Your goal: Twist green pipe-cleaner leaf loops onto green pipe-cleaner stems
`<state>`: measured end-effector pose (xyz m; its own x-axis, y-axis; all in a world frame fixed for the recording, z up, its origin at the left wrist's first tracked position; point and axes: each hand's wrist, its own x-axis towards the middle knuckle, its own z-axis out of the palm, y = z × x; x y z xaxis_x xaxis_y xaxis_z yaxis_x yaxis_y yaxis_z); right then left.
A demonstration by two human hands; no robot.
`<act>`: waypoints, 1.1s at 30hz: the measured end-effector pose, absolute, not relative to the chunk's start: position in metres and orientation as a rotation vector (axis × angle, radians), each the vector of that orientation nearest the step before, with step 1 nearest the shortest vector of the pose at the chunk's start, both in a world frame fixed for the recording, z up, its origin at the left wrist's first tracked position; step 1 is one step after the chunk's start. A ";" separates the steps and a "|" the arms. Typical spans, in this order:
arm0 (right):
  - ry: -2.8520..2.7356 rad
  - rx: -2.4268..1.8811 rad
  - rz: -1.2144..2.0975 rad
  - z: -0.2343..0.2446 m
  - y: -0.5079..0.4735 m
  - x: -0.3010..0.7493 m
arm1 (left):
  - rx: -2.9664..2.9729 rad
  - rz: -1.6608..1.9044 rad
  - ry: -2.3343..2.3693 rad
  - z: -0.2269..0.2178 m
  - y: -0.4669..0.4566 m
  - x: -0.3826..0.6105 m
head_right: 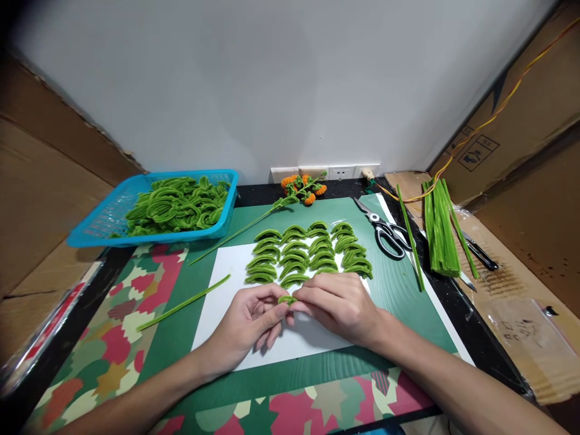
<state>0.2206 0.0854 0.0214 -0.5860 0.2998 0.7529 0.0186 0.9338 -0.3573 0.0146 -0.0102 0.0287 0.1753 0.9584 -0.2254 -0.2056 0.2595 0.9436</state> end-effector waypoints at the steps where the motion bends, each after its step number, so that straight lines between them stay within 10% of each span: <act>1: -2.183 -0.208 0.355 0.023 0.086 0.221 | 0.927 1.023 1.043 0.028 -0.010 0.014; 33: -2.305 -0.368 0.398 0.027 0.071 0.217 | 0.940 1.041 1.253 0.028 -0.018 0.020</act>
